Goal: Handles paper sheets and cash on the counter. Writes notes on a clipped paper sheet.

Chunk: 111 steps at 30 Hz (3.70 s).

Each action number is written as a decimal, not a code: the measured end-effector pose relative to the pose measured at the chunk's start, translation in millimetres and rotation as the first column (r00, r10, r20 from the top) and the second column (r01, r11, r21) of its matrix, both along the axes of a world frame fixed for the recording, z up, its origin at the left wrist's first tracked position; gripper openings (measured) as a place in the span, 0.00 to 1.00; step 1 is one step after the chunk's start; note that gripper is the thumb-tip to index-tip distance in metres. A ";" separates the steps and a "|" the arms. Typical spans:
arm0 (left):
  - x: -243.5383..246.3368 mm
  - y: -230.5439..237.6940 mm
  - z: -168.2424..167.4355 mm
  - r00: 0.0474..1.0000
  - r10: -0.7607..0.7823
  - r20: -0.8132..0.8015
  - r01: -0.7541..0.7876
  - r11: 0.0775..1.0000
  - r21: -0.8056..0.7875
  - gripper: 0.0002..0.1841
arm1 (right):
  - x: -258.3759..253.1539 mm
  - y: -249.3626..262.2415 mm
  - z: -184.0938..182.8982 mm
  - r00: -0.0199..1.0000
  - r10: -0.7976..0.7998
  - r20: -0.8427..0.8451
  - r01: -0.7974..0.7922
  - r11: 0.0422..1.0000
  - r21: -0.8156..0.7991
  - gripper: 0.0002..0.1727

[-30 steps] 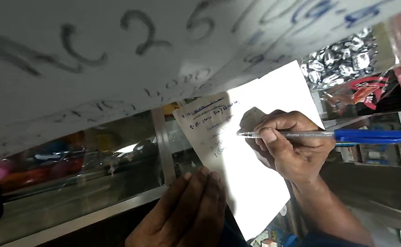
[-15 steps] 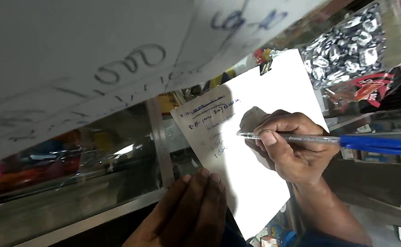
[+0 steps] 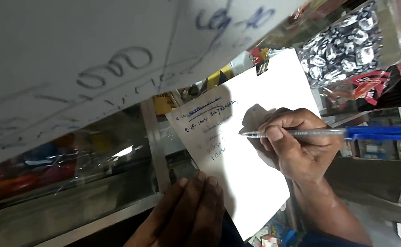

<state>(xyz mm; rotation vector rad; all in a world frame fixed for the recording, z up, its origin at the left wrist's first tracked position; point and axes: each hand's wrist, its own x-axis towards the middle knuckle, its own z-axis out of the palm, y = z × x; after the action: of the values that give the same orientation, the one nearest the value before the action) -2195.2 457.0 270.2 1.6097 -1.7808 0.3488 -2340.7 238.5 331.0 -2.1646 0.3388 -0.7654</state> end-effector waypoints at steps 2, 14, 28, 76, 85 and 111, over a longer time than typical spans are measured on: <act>0.2 0.1 0.3 1.000 -0.002 0.004 0.002 1.000 0.003 0.11 | -2.1 -2.0 2.8 1.000 0.008 -0.016 -0.008 1.000 0.002 0.03; -1.7 0.3 -1.2 0.999 0.004 -0.048 -0.003 1.000 0.002 0.12 | -7.0 -1.0 -1.6 0.998 0.040 -0.040 -0.041 0.999 -0.031 0.03; -1.6 2.2 0.7 1.000 0.004 -0.029 -0.003 1.000 0.029 0.13 | -7.4 -1.1 -3.7 1.000 -0.011 -0.009 0.010 0.999 -0.035 0.03; -0.4 0.1 1.3 0.998 -0.020 -0.064 0.021 0.999 0.026 0.11 | -12.6 -12.6 -0.4 0.999 -0.049 0.001 0.049 0.998 0.037 0.03; 0.0 0.9 5.9 0.999 -0.022 -0.049 0.026 0.997 0.079 0.11 | -12.6 -12.2 -3.4 1.000 -0.024 -0.007 0.023 0.999 -0.026 0.03; -1.1 0.5 4.1 0.999 -0.001 -0.052 0.004 0.998 0.058 0.11 | -14.2 -10.7 -3.9 0.996 -0.087 0.015 0.088 0.995 -0.040 0.02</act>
<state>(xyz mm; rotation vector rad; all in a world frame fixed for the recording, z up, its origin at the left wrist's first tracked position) -2196.3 457.4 274.3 1.6420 -1.7687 0.2538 -2354.9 227.8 327.1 -2.1939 0.4167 -0.8417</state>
